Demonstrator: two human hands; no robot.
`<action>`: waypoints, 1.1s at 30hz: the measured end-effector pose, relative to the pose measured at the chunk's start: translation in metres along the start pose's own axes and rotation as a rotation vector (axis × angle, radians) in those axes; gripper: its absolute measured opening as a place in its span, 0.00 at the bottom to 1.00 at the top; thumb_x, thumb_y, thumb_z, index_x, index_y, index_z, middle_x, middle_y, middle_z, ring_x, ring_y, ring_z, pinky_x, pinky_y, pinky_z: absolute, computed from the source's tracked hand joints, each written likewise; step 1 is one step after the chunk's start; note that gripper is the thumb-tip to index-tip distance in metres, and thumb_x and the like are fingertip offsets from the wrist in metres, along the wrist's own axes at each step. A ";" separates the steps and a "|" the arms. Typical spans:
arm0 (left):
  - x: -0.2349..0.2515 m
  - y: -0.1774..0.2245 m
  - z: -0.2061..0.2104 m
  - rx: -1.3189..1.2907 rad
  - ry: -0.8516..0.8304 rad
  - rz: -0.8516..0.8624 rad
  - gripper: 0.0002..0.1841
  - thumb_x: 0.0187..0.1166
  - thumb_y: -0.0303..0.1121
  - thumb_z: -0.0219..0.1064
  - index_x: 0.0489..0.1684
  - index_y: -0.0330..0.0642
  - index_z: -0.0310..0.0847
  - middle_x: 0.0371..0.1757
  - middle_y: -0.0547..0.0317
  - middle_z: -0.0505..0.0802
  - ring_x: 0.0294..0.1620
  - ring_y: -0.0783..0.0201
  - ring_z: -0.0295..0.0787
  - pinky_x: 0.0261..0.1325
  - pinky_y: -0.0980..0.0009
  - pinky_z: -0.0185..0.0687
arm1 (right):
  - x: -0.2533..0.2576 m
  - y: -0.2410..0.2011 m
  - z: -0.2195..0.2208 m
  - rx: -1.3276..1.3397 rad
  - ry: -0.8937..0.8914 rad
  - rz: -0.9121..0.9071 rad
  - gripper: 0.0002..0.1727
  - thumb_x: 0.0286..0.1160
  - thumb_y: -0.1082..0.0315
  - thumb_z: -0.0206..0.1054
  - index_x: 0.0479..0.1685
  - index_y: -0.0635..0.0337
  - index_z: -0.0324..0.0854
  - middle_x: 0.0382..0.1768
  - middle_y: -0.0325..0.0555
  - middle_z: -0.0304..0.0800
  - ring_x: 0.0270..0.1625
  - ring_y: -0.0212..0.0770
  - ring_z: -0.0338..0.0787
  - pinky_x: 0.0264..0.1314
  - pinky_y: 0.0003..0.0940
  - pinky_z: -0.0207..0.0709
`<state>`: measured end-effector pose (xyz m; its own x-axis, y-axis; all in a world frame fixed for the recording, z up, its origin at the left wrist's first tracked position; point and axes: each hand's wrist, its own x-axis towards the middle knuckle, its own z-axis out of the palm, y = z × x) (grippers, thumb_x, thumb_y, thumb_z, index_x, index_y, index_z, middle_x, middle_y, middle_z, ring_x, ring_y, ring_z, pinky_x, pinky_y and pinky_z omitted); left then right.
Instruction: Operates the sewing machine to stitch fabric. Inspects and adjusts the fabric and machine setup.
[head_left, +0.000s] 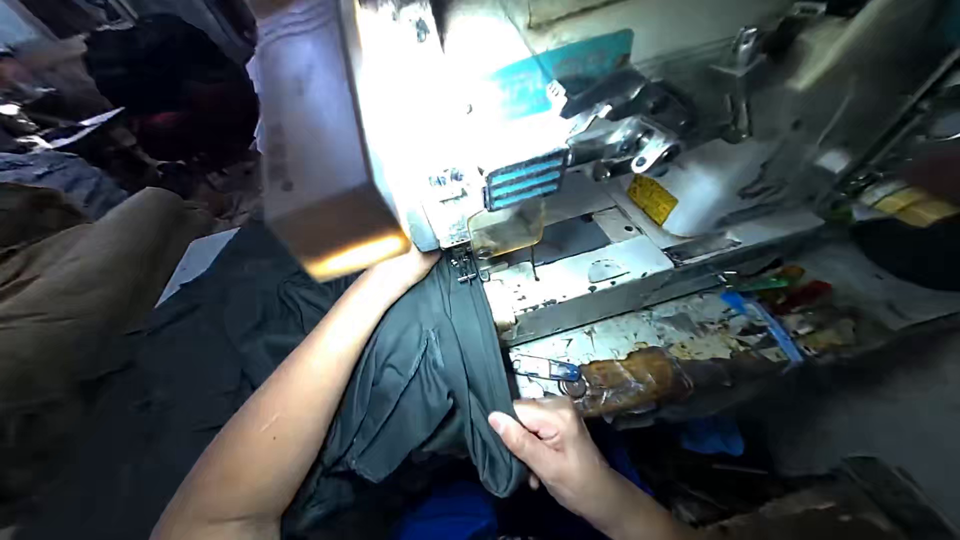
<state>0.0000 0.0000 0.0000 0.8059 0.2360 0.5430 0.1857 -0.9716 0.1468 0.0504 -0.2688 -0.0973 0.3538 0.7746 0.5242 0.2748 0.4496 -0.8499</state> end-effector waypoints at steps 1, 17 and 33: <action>0.002 0.010 -0.003 0.008 -0.029 -0.075 0.14 0.73 0.35 0.70 0.49 0.35 0.89 0.48 0.46 0.94 0.57 0.56 0.91 0.64 0.54 0.81 | -0.003 0.000 0.000 0.005 0.009 -0.004 0.24 0.84 0.66 0.62 0.11 0.60 0.70 0.11 0.36 0.70 0.14 0.20 0.72 0.16 0.13 0.66; -0.014 0.070 -0.021 0.166 -0.171 -0.422 0.16 0.88 0.34 0.59 0.59 0.33 0.88 0.60 0.33 0.91 0.60 0.32 0.89 0.59 0.31 0.78 | -0.025 -0.013 0.004 -0.031 0.049 0.207 0.20 0.83 0.62 0.60 0.17 0.56 0.79 0.12 0.29 0.75 0.12 0.18 0.75 0.15 0.15 0.71; 0.007 -0.001 0.001 0.097 0.137 -0.146 0.18 0.80 0.37 0.68 0.53 0.27 0.87 0.54 0.31 0.93 0.62 0.36 0.88 0.70 0.42 0.73 | 0.048 0.004 0.007 -0.049 0.115 0.203 0.20 0.83 0.65 0.60 0.18 0.58 0.79 0.10 0.28 0.74 0.11 0.17 0.73 0.15 0.14 0.71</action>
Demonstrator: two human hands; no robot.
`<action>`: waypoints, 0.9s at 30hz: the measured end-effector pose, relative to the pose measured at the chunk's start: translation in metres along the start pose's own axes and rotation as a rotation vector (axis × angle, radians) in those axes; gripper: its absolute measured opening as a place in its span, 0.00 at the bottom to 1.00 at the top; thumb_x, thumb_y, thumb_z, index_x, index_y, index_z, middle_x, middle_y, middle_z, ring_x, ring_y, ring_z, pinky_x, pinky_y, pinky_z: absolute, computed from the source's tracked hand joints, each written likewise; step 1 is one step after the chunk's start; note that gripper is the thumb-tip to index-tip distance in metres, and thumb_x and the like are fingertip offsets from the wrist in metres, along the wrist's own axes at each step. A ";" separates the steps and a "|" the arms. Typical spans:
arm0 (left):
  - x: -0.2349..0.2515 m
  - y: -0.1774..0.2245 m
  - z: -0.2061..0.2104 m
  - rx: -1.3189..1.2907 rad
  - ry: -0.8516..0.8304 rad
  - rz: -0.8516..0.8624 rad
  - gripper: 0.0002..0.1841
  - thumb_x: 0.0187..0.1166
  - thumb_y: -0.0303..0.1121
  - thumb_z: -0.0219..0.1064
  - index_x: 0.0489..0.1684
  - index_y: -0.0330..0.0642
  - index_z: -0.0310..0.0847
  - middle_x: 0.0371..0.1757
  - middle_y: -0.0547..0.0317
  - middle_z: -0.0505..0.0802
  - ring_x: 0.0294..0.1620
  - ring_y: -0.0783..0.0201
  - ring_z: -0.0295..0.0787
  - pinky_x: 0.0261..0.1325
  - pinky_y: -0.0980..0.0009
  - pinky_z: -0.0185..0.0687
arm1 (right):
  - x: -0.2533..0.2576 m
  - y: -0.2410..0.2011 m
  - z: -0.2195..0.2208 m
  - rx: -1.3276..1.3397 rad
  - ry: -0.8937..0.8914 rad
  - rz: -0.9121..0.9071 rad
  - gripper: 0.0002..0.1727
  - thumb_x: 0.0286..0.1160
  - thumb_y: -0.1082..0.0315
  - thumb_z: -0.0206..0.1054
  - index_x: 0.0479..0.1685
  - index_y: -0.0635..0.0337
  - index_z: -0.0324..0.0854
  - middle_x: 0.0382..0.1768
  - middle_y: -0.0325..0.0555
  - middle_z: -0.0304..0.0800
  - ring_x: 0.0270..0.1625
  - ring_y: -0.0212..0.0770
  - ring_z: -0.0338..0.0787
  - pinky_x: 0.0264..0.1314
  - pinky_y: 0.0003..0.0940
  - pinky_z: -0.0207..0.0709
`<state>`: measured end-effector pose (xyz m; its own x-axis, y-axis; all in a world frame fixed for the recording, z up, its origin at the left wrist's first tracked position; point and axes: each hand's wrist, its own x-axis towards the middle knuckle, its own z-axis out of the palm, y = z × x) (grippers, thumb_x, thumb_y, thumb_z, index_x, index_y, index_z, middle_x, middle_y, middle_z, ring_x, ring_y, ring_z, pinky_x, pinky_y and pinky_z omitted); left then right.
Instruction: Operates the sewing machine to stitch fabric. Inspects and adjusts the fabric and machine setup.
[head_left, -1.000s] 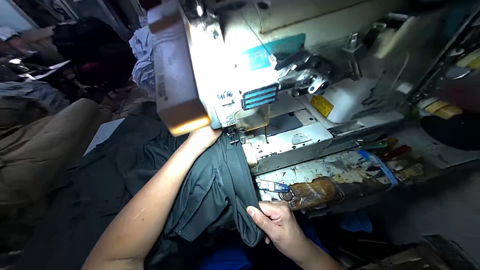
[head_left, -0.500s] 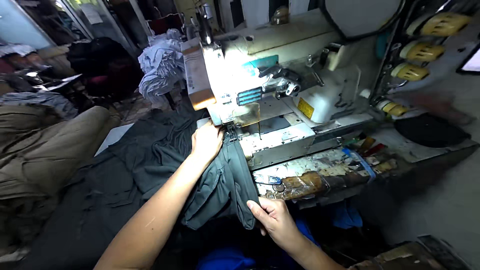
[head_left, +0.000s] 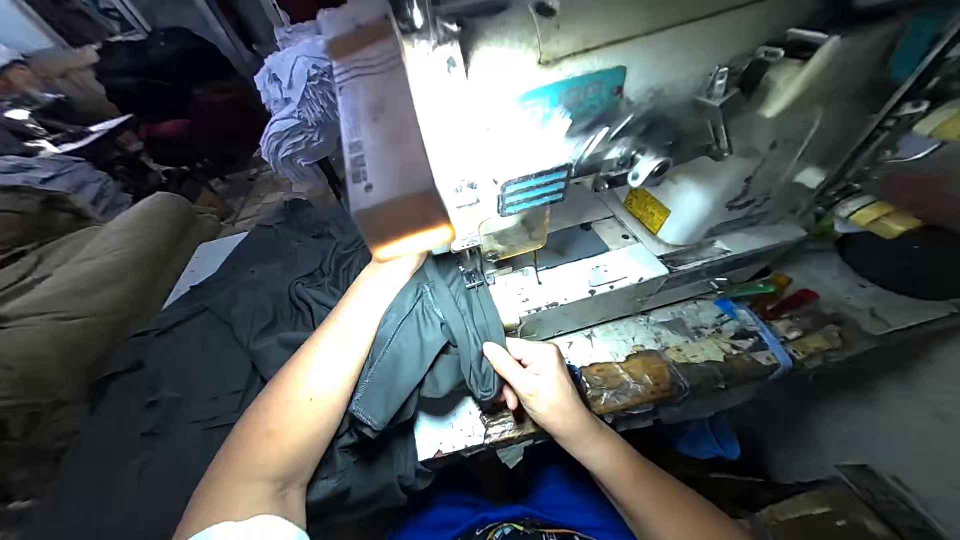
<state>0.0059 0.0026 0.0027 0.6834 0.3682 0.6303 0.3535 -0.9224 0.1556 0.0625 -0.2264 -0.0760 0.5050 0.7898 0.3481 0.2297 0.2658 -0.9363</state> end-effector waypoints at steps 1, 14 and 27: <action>0.000 0.002 -0.003 0.001 -0.027 -0.093 0.20 0.79 0.37 0.69 0.58 0.26 0.85 0.57 0.29 0.91 0.66 0.34 0.86 0.72 0.39 0.72 | 0.001 -0.001 0.000 0.006 0.002 0.011 0.20 0.84 0.65 0.60 0.18 0.57 0.79 0.11 0.28 0.74 0.11 0.17 0.74 0.15 0.15 0.72; -0.077 0.076 -0.088 -0.339 0.404 0.016 0.06 0.78 0.26 0.69 0.44 0.33 0.89 0.47 0.55 0.93 0.54 0.71 0.88 0.62 0.76 0.82 | -0.041 0.019 -0.039 -0.118 0.250 -0.346 0.22 0.89 0.60 0.59 0.28 0.61 0.91 0.24 0.30 0.91 0.19 0.11 0.78 0.24 0.08 0.73; -0.007 0.097 -0.064 -0.392 0.798 0.101 0.22 0.77 0.32 0.72 0.68 0.34 0.76 0.69 0.50 0.81 0.72 0.64 0.78 0.72 0.70 0.78 | -0.049 0.058 -0.030 -0.095 0.236 -0.468 0.26 0.90 0.53 0.57 0.25 0.59 0.90 0.18 0.34 0.86 0.19 0.15 0.77 0.24 0.10 0.71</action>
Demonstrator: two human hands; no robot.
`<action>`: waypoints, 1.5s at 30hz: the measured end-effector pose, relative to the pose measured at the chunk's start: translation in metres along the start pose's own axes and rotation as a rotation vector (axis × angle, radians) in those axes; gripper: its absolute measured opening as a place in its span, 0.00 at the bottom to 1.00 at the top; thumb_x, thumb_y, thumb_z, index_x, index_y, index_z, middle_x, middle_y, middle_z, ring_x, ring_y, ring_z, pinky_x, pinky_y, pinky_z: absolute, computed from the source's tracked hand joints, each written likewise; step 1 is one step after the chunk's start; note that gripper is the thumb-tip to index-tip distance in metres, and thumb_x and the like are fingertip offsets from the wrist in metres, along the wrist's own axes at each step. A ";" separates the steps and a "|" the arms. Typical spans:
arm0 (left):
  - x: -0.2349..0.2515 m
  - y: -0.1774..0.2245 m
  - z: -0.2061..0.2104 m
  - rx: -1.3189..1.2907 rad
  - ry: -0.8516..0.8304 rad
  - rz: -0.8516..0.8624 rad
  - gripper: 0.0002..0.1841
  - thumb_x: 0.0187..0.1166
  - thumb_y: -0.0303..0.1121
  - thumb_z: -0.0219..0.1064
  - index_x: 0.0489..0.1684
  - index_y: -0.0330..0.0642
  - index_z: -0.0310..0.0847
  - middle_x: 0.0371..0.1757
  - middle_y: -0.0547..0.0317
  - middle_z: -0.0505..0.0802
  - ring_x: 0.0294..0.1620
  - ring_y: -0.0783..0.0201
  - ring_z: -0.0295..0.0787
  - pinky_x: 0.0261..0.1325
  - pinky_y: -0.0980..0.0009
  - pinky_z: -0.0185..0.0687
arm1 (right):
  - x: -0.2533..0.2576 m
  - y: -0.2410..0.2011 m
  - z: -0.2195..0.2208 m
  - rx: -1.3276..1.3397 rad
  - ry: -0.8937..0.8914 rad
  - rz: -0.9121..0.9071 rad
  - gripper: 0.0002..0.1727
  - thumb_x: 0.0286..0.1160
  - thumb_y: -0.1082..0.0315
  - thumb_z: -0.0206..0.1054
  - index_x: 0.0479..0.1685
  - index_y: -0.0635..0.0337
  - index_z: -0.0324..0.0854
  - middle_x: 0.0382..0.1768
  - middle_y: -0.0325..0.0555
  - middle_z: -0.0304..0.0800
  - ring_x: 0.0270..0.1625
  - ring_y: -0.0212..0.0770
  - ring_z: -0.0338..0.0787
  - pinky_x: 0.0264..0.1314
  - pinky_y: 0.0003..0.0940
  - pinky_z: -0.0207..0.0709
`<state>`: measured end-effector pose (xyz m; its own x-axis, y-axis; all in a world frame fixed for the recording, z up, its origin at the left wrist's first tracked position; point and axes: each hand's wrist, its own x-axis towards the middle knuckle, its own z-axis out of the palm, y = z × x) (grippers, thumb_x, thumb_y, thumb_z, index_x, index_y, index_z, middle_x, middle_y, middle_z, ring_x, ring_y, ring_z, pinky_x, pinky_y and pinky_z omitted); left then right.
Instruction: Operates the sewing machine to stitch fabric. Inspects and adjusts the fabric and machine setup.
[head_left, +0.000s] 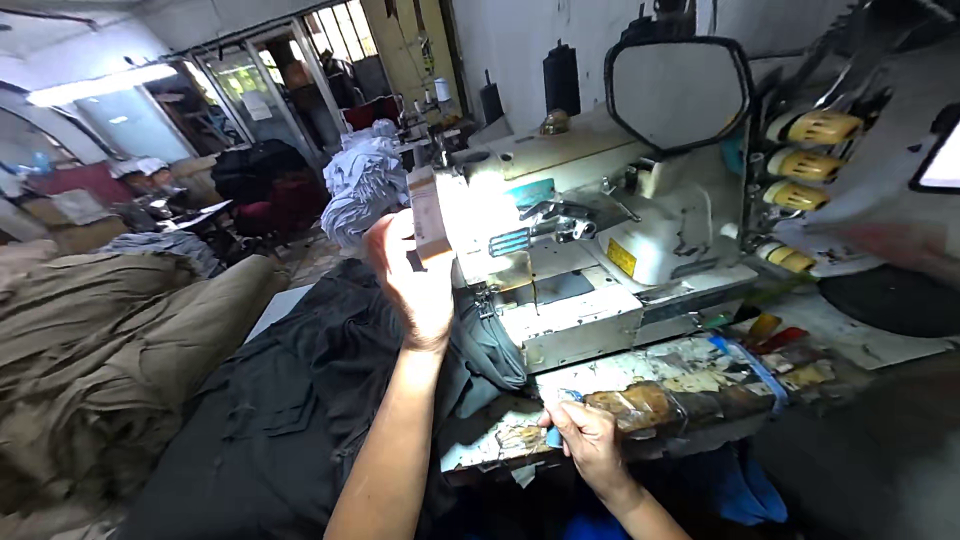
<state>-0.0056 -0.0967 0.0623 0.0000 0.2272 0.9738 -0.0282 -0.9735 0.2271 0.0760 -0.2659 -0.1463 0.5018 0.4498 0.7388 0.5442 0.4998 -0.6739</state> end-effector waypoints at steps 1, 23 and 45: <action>0.003 -0.001 0.003 -0.004 0.011 0.008 0.23 0.77 0.31 0.72 0.69 0.34 0.76 0.69 0.50 0.82 0.73 0.63 0.78 0.74 0.69 0.77 | 0.000 0.000 0.000 -0.017 -0.005 -0.014 0.27 0.90 0.53 0.57 0.24 0.58 0.90 0.18 0.35 0.85 0.18 0.16 0.77 0.24 0.11 0.71; -0.098 0.047 -0.054 -0.185 -0.243 -0.271 0.04 0.79 0.31 0.68 0.34 0.44 0.84 0.38 0.70 0.84 0.38 0.83 0.82 0.43 0.87 0.82 | 0.140 -0.117 0.027 0.618 -0.388 0.287 0.18 0.80 0.75 0.64 0.68 0.70 0.82 0.46 0.39 0.93 0.27 0.20 0.84 0.29 0.17 0.81; 0.016 0.082 -0.088 -0.001 -0.986 0.589 0.14 0.89 0.33 0.56 0.36 0.41 0.86 0.31 0.55 0.87 0.31 0.60 0.84 0.34 0.68 0.77 | 0.022 -0.065 -0.054 -0.665 -0.280 -0.052 0.23 0.71 0.68 0.62 0.66 0.61 0.88 0.49 0.55 0.96 0.48 0.52 0.96 0.54 0.44 0.88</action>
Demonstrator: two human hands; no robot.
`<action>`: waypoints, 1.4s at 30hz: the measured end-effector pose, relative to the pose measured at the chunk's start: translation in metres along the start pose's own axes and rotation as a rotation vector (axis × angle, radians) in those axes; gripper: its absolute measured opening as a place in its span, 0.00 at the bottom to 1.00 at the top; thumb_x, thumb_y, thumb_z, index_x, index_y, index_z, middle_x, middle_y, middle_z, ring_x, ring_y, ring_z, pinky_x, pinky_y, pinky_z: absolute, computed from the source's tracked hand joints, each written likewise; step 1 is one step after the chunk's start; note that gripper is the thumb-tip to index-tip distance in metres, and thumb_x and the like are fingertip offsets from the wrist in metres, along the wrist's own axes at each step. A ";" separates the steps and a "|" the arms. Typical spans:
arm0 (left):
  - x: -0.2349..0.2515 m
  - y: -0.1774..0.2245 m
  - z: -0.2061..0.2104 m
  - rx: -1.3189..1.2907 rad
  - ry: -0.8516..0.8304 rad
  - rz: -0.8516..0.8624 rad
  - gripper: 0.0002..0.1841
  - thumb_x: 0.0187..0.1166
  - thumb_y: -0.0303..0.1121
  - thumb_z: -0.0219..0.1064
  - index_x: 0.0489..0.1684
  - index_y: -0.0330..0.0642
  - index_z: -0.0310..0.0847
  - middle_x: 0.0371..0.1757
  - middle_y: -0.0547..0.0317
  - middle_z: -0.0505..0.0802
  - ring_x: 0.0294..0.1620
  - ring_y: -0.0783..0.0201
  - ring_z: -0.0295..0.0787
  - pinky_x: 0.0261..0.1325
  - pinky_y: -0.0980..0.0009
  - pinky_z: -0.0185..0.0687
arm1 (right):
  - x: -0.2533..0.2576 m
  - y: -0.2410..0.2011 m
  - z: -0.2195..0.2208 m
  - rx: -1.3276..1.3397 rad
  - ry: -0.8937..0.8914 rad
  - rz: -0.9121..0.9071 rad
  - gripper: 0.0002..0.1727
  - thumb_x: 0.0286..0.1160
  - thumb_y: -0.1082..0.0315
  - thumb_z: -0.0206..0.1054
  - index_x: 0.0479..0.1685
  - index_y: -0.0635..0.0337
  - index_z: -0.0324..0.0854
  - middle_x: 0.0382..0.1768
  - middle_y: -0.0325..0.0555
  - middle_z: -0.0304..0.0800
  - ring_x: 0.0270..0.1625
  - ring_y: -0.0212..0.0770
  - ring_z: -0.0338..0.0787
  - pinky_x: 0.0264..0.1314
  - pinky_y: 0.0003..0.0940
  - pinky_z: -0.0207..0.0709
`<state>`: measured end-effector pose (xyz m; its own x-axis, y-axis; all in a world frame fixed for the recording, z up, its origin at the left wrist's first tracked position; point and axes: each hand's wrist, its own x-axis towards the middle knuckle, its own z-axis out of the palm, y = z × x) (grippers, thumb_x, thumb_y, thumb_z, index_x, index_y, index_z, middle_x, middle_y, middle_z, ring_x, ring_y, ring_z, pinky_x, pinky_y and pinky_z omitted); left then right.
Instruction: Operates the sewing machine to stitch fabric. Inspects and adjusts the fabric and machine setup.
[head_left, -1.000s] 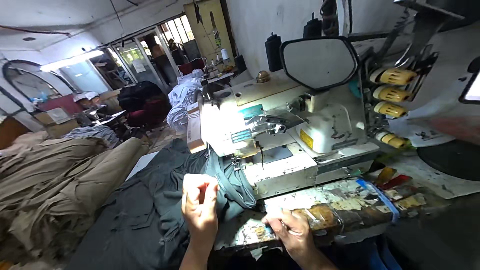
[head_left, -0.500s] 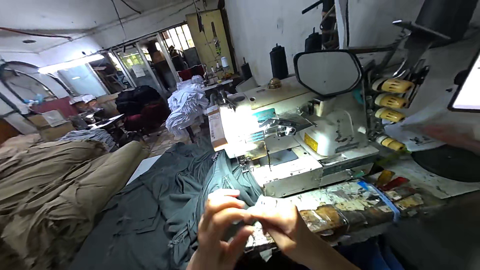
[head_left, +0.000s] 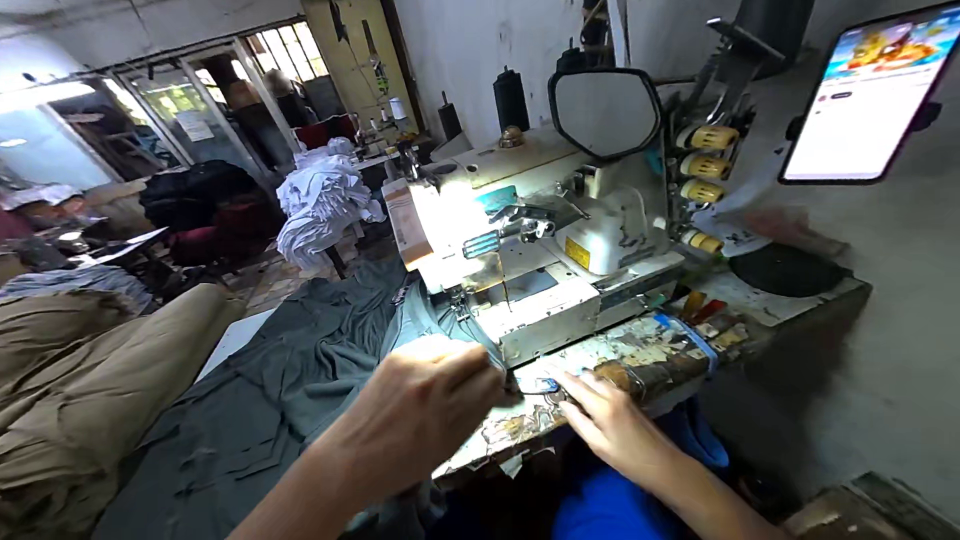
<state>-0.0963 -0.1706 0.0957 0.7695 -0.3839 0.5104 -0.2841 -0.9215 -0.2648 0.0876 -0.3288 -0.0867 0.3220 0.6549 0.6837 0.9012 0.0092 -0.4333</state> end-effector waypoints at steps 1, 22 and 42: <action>-0.003 -0.003 -0.003 0.023 -0.008 -0.031 0.14 0.89 0.33 0.55 0.36 0.41 0.86 0.30 0.55 0.87 0.30 0.60 0.83 0.33 0.68 0.77 | 0.000 0.002 0.008 -0.023 -0.163 0.091 0.28 0.73 0.71 0.63 0.75 0.65 0.81 0.58 0.63 0.92 0.60 0.62 0.92 0.67 0.55 0.82; -0.027 -0.038 0.016 -0.028 -0.063 -0.177 0.15 0.87 0.38 0.58 0.35 0.45 0.89 0.31 0.61 0.90 0.37 0.66 0.85 0.45 0.69 0.75 | 0.033 -0.024 -0.025 0.151 0.196 -0.106 0.31 0.95 0.45 0.42 0.70 0.53 0.84 0.38 0.51 0.89 0.34 0.39 0.87 0.34 0.31 0.81; -0.020 -0.026 -0.002 0.036 -0.126 -0.151 0.13 0.84 0.34 0.60 0.33 0.43 0.91 0.31 0.60 0.89 0.39 0.63 0.85 0.45 0.67 0.75 | 0.098 -0.075 -0.009 -0.116 0.009 -0.299 0.16 0.76 0.53 0.66 0.34 0.55 0.89 0.21 0.43 0.82 0.21 0.44 0.84 0.17 0.38 0.69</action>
<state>-0.1058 -0.1386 0.0942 0.8679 -0.2294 0.4407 -0.1414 -0.9644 -0.2234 0.0537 -0.2718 0.0183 0.0398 0.6295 0.7760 0.9831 0.1142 -0.1431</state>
